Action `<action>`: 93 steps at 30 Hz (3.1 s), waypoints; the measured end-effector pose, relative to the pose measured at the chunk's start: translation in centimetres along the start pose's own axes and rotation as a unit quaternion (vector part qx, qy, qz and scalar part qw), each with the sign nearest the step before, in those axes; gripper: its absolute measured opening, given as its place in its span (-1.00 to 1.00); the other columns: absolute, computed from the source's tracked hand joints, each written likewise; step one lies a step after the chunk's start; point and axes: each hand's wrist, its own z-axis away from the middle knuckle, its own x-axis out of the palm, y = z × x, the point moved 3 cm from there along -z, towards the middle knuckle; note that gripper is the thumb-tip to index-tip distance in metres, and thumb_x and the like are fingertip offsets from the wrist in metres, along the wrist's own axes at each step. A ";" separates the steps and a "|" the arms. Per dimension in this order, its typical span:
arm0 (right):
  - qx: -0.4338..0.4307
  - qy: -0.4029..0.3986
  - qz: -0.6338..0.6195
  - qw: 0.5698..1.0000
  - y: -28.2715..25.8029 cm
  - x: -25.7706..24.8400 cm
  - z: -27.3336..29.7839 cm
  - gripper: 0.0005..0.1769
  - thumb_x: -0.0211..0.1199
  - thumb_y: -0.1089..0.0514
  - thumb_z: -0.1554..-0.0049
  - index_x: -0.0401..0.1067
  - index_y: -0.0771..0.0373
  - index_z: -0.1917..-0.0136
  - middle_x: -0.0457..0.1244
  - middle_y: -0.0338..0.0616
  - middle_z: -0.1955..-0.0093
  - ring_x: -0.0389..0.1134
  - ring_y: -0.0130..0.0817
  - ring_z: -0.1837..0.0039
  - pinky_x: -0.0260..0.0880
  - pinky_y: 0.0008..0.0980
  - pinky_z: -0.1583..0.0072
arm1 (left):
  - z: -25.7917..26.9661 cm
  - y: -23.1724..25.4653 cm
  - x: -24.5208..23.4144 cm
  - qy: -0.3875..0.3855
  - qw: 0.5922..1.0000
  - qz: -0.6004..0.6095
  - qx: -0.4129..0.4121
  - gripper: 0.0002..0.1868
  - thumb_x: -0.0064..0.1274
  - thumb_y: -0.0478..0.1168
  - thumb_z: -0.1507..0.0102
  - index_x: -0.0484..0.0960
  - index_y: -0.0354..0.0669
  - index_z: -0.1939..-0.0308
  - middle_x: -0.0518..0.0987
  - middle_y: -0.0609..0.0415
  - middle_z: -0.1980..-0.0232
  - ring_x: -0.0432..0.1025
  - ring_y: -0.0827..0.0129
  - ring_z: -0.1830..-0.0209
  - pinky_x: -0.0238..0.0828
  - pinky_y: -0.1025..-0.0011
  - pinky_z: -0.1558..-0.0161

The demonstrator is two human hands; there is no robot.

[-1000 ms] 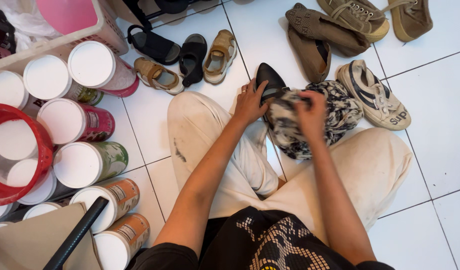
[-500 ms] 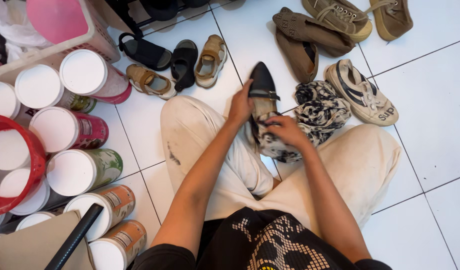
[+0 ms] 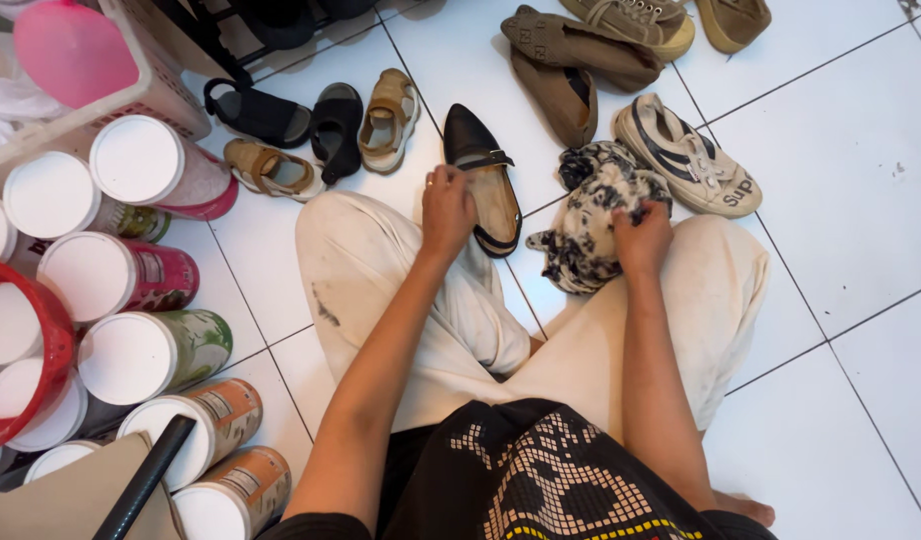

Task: The person sits on the floor and wipes several pairs of shoes with a patterned cloth, then places them on a nearby shoe rack. The person handles flats, sneakers, and sandals one at a time, wiping the uppers and soles before stacking them.

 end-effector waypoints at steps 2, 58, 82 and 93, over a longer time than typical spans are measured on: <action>0.037 -0.052 -0.001 0.998 -0.6 0.2 0.1 -0.64 0.49 0.05 -0.09 0.55 0.38 0.01 0.41 0.07 0.15 0.47 -0.18 0.12 0.45 -0.26 0.01 | 0.7 1.1 -0.6 -0.042 0.998 0.040 0.017 -0.85 0.09 -0.40 -0.13 0.69 -0.26 0.23 0.53 -0.10 0.04 0.40 -0.03 -0.02 0.40 0.14 -0.05; 0.068 -0.070 -0.586 0.804 -10.6 -14.0 -0.5 -0.74 0.33 0.23 -0.21 0.46 0.36 -0.14 0.40 -0.04 -0.02 0.48 -0.31 0.03 0.57 -0.31 -0.05 | 1.3 3.5 -0.6 -0.150 0.984 0.099 -0.004 -0.43 0.17 -0.15 -0.09 0.55 -0.10 -0.21 0.51 -0.08 -0.20 0.43 0.13 -0.21 0.36 0.18 -0.26; 0.073 -0.199 -0.220 0.952 -8.0 -1.5 1.0 -0.74 0.29 0.04 -0.17 0.55 0.28 0.18 0.25 -0.35 0.40 0.16 -0.58 0.36 0.13 -0.44 0.28 | -4.3 1.1 0.4 -0.317 0.919 -0.217 -0.091 0.53 0.54 0.32 0.28 -0.09 0.19 -0.60 -0.46 -0.38 -0.62 -0.41 -0.32 -0.64 -0.34 -0.34 -0.47; -0.265 0.068 0.013 0.962 -16.7 0.2 -0.2 -0.74 0.40 0.11 -0.13 0.47 0.34 0.23 0.34 0.15 0.09 0.36 -0.04 0.07 0.36 -0.20 0.01 | -1.1 -0.3 2.9 -0.311 0.934 -0.162 -0.061 0.61 0.47 0.44 0.33 -0.12 0.03 -0.61 -0.12 -0.25 -0.66 -0.17 -0.20 -0.64 -0.16 -0.19 -0.50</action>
